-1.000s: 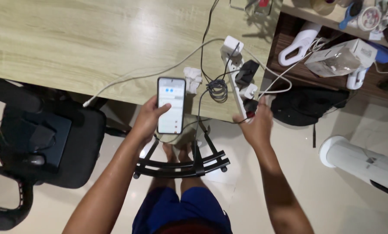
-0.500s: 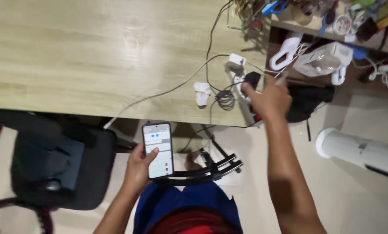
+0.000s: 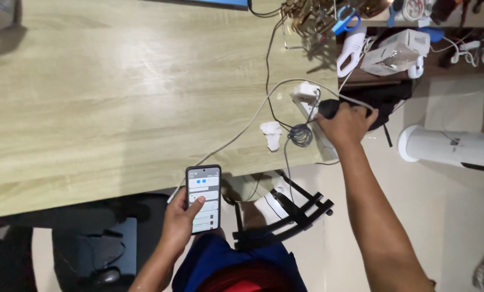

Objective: Clearing and tidying up a desk by putting away laptops, chargers, and other electronics.

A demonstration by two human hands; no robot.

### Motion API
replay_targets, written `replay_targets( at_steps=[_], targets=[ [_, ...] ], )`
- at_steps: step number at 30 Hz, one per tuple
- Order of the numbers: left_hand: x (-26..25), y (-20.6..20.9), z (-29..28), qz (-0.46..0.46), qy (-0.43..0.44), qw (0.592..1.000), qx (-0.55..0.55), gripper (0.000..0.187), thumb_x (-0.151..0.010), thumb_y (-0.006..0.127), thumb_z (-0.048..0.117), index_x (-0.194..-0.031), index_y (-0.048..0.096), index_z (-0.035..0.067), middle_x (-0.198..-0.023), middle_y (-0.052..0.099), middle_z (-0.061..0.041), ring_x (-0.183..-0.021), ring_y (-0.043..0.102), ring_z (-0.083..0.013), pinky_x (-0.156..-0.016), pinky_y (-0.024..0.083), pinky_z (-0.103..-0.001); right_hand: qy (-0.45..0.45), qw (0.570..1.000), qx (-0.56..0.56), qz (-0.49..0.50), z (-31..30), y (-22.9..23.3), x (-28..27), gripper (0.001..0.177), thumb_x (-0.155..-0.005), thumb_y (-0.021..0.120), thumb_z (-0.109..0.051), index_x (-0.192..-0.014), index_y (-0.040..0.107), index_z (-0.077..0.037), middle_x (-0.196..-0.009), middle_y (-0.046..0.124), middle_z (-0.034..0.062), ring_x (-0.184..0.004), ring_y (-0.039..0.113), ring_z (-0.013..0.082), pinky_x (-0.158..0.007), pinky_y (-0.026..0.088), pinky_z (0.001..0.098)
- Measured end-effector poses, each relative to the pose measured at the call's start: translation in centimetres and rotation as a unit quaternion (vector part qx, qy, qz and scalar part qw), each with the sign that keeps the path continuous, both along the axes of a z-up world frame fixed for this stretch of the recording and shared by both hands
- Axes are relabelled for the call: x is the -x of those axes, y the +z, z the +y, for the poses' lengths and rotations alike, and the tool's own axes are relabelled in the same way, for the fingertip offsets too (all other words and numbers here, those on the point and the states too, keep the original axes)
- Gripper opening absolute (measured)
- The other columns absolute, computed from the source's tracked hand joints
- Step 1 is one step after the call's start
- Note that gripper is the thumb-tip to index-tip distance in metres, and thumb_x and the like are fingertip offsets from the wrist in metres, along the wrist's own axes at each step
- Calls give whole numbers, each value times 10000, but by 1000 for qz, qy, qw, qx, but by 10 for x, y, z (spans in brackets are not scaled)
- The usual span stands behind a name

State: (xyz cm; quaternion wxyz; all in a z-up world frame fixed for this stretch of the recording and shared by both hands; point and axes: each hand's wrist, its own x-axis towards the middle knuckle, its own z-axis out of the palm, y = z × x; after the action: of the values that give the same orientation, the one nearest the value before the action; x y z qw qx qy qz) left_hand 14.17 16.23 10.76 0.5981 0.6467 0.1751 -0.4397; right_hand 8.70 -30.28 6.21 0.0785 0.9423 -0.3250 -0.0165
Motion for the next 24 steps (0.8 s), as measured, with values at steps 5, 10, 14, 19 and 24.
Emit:
replay_targets(
  at_steps=[5,10,14,19,24],
  targets=[
    [-9,-4,2,-11,-4,1000,27,361,-936,654,111,-1288,662,31,-1045,763,-79,-881,698,-131,-779,577,-313,-60,997,-51,27,5,6,-8,767,-769,790,-606,-1212,669,9,-1092,723,269,-1140,626,414,-1174,150,632],
    [-10,-23,4,-26,5,999,26,368,-912,667,90,-1274,661,24,-1053,773,-68,-911,707,-126,-823,575,-309,-113,987,-108,48,-2,5,-16,699,-771,782,-571,-1157,669,0,-1004,737,268,-1021,693,420,-1178,204,586],
    [-16,-25,4,-17,5,999,36,346,-925,665,113,-1257,666,16,-1035,778,-74,-892,708,-127,-808,576,-307,-138,983,-111,55,-6,-2,-16,664,-779,771,-551,-1123,664,6,-989,746,261,-993,713,406,-1163,282,544],
    [-20,-20,4,-1,5,1000,25,298,-940,669,121,-1214,678,3,-995,767,-95,-843,693,-132,-765,573,-316,-148,982,-104,54,-17,-15,-11,681,-794,780,-519,-1144,637,48,-992,743,286,-991,715,419,-1103,377,517],
    [-23,-12,-1,28,30,998,55,286,-941,651,122,-1201,669,4,-978,753,-86,-811,690,-148,-726,579,-346,-194,961,-192,40,-33,-13,-8,710,-802,780,-503,-1181,590,67,-1061,703,319,-1018,684,477,-908,522,518]
  ],
)
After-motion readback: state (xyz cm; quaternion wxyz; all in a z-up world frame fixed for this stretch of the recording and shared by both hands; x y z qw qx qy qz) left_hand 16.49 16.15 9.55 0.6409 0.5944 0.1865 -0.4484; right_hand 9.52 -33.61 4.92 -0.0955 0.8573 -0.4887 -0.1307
